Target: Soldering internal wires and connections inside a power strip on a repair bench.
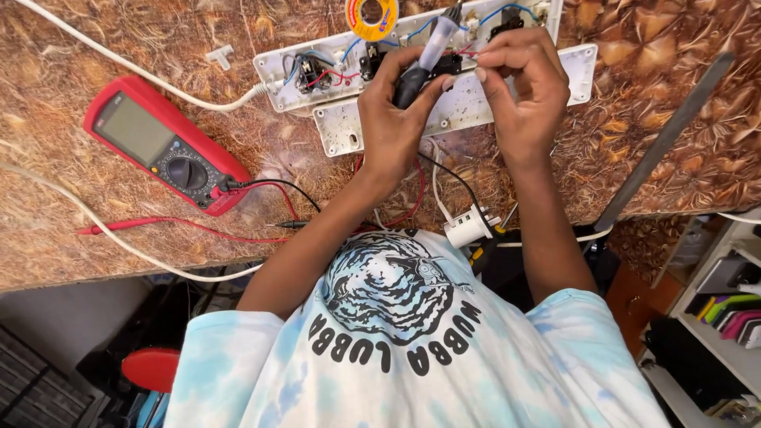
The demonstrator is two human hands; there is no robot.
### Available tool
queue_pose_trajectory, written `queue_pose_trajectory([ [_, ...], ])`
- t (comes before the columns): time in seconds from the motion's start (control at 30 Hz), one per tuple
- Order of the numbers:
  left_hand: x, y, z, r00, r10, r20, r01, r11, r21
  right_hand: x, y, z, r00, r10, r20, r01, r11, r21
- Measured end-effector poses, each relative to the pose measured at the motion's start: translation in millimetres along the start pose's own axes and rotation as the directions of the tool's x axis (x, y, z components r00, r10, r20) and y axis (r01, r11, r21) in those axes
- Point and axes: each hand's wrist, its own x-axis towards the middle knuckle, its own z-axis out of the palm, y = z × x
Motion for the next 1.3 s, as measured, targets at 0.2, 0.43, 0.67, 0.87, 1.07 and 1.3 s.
queue_pose_trajectory([
  [0.2, 0.2, 1.5, 0.7, 0.999, -0.037, -0.001, 0.037, 0.999, 0.017, 2.2, -1.6, 9.4, 0.998, -0.033, 0.055, 0.033, 0.999, -0.009],
  [0.43, 1.1, 0.8, 2.8, 0.999, -0.023, -0.03, 0.025, 0.998, 0.049, -2.3, 18.4, 14.4, 0.992, -0.128, 0.006, 0.127, 0.982, -0.139],
  [0.67, 1.4, 6.9, 1.7, 1.0, 0.01, -0.018, -0.01, 1.0, 0.014, -0.2, 11.6, 18.3, 0.976, -0.22, -0.002, 0.216, 0.96, -0.176],
  [0.87, 1.2, 6.3, 1.5, 0.999, 0.034, -0.018, -0.033, 0.999, 0.022, 2.3, 7.9, 20.8, 0.962, -0.272, 0.025, 0.271, 0.939, -0.211],
  [1.07, 1.6, 2.8, 3.2, 1.0, 0.029, -0.011, -0.029, 0.999, 0.029, 6.5, 2.2, 22.1, 0.965, -0.263, 0.016, 0.261, 0.948, -0.181],
  [1.3, 1.8, 7.6, 3.3, 0.999, 0.022, -0.029, -0.021, 0.999, 0.036, 4.0, 7.9, 22.5, 0.967, -0.253, -0.01, 0.249, 0.96, -0.127],
])
